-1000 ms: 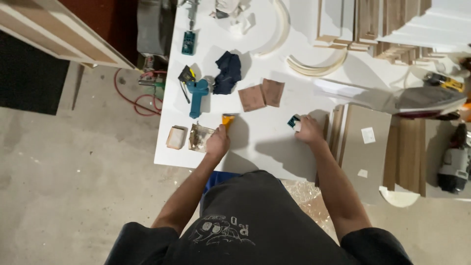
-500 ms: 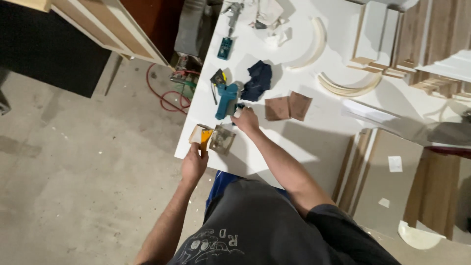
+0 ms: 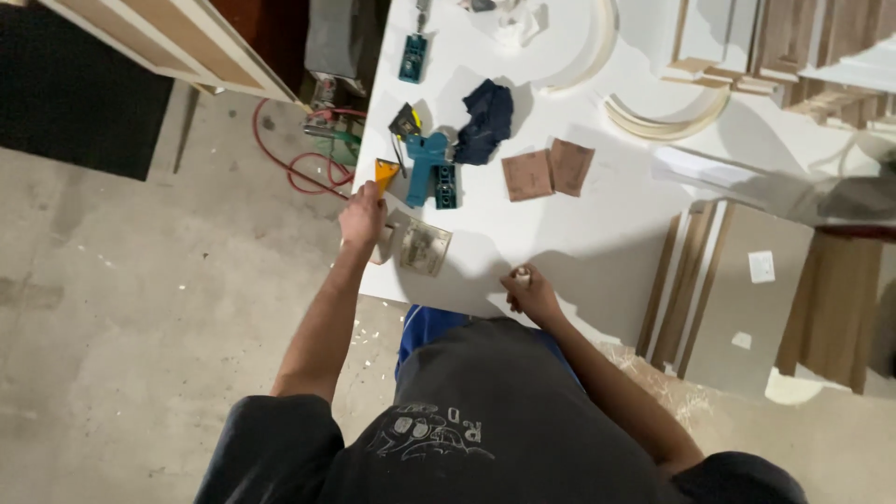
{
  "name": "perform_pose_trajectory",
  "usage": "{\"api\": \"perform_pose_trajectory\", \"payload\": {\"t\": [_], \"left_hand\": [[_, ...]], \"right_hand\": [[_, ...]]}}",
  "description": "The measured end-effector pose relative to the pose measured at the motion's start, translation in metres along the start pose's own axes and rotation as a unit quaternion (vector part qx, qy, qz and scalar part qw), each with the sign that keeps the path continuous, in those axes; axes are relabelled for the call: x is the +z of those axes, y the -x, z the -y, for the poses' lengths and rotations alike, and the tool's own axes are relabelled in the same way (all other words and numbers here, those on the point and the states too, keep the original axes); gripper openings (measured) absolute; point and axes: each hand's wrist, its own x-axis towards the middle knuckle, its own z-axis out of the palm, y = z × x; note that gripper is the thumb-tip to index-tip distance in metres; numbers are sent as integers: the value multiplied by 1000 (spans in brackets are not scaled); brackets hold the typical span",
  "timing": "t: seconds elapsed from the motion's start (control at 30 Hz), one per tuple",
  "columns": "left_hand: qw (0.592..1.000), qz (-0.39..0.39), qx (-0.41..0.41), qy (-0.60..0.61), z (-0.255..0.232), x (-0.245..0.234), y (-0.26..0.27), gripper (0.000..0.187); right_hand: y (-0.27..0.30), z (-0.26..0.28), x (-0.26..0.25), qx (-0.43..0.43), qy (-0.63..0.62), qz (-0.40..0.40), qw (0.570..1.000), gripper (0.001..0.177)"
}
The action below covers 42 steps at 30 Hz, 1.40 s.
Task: Organizing tools and wooden materials on a workbench and retrieving hardware from storage
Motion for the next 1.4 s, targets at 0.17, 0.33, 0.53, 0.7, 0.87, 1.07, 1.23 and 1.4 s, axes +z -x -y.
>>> {"api": "perform_pose_trajectory", "payload": {"t": [0.17,0.33,0.53,0.7,0.87,1.07,1.23,1.4], "left_hand": [[990,-78,112,26,-49,-40,42,33],[963,-18,269,-6,-98,-20,110,39],[990,-85,112,-22,-123,14,130,21],[672,111,-284,675,-173,-50,117,15],[527,144,-248,800,-240,-113,121,15],[504,175,-219,817,-286,-147,125,23],[501,173,-221,819,-295,-144,130,25],[493,189,-202,825,-285,-93,137,13]], "right_hand": [[17,-30,-15,-18,-257,33,966,43],[14,-27,-34,-133,-506,195,829,63],[14,-4,-51,-103,-508,195,833,46],[35,12,-76,-34,-410,123,903,8],[67,38,-92,-111,-346,79,928,15],[88,66,-118,-154,-334,77,927,23],[85,52,-136,-139,-365,116,913,13],[60,24,-140,-256,-227,63,938,12]]}}
